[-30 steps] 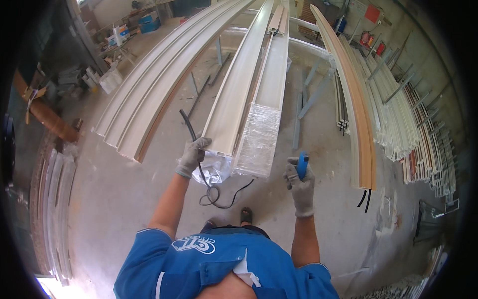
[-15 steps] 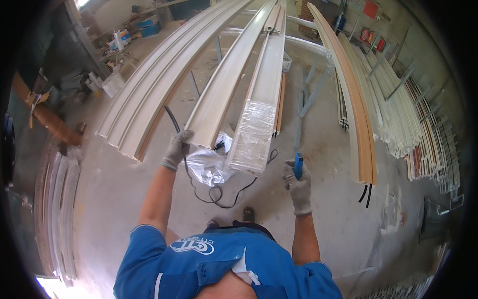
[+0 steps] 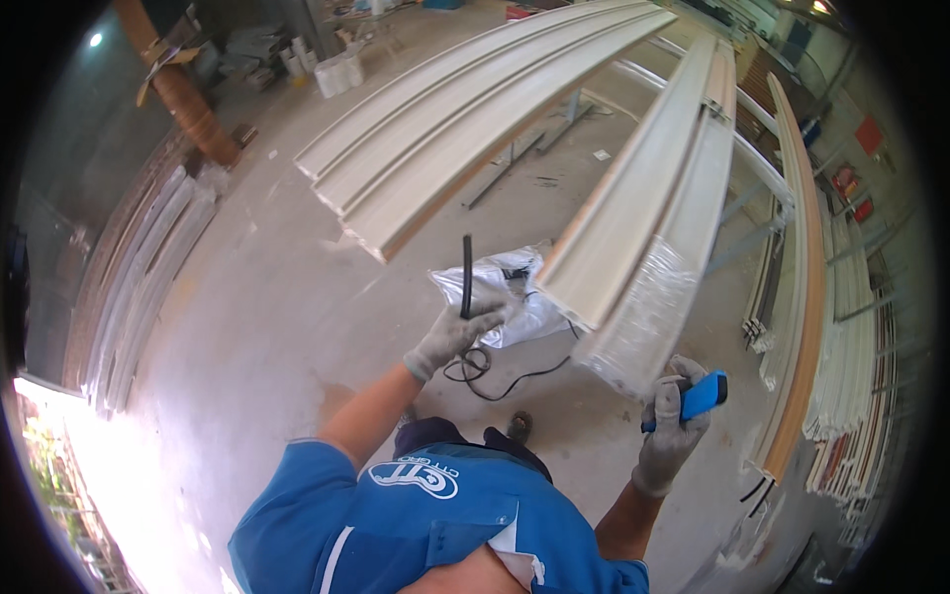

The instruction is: The person installs black cables into grooves on long wooden planks using a blue-handled tool. They repeatedly position the cable, press it into the groove, and move along the plank to complete the installation.

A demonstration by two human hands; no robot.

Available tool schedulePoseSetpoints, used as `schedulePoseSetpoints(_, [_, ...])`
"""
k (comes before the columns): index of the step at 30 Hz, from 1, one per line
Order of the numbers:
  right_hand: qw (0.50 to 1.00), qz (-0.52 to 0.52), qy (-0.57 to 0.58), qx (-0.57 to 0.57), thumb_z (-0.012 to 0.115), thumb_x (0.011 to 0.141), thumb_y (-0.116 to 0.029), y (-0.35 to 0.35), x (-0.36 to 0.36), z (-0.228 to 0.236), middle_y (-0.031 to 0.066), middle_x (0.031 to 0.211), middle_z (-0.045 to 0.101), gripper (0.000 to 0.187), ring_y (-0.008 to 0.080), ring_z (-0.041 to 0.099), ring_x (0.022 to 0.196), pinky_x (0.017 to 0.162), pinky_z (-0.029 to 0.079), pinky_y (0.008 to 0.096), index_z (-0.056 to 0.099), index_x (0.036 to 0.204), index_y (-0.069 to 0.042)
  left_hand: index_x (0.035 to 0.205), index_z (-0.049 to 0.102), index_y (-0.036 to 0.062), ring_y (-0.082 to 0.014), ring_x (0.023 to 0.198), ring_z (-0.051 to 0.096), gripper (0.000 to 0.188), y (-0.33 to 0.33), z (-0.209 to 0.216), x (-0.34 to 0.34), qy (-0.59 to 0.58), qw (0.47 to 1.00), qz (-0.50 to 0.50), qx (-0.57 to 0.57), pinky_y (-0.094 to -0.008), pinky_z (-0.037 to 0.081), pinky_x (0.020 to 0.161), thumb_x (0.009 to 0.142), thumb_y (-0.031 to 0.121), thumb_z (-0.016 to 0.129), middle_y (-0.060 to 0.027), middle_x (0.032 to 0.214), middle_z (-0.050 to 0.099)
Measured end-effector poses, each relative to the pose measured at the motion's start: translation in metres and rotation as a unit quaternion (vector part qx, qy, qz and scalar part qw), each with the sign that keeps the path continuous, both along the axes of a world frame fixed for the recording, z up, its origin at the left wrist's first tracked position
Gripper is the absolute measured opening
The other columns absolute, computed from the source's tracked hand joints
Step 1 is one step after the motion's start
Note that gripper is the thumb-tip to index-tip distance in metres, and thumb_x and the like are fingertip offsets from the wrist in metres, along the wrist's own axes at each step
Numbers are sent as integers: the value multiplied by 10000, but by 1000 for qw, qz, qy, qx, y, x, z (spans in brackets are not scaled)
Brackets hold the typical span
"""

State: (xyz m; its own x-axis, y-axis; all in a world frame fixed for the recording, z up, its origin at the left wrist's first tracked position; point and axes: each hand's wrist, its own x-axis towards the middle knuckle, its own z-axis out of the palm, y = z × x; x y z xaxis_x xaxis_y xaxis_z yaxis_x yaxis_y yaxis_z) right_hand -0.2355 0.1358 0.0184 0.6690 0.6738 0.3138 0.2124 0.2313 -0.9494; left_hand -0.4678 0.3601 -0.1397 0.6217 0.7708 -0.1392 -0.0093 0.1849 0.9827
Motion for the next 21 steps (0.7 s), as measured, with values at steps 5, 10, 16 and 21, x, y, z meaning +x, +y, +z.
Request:
schedulePoseSetpoints(5, [993, 105, 38, -32, 585, 1014, -144, 81, -123, -5, 4, 762, 559, 277, 64, 455, 596, 528, 358, 216, 567, 1244, 9, 1255, 663, -10, -125, 883, 670, 504, 3, 6, -157, -6, 990, 35, -136, -254, 505, 749, 1083, 432, 495, -56, 945, 724])
schedulePoseSetpoints(10, [959, 241, 61, -138, 722, 909, -71, 168, -237, -33, 33, 883, 662, 340, 79, 591, 730, 639, 487, 244, 630, 1227, 7, 1230, 670, -5, -138, 861, 680, 526, 33, 39, -245, 122, 956, 37, 263, -343, 526, 710, 1077, 463, 485, -53, 1007, 714])
schedulePoseSetpoints(16, [949, 276, 97, -121, 809, 842, -73, 199, -297, -79, 9, 928, 680, 394, 104, 634, 799, 721, 524, 272, 644, 1197, -25, 1286, 633, -11, -157, 809, 638, 613, 57, 102, -279, -14, 987, -76, 144, -317, 510, 726, 1053, 536, 482, -61, 1032, 680])
schedulePoseSetpoints(21, [877, 408, 131, -217, 869, 781, -109, 181, -310, -134, 23, 920, 716, 403, 119, 653, 777, 759, 536, 302, 676, 1125, -28, 1261, 638, -1, -120, 778, 605, 723, 69, 171, -252, -252, 959, -131, 2, -260, 485, 690, 1020, 651, 436, -29, 929, 671])
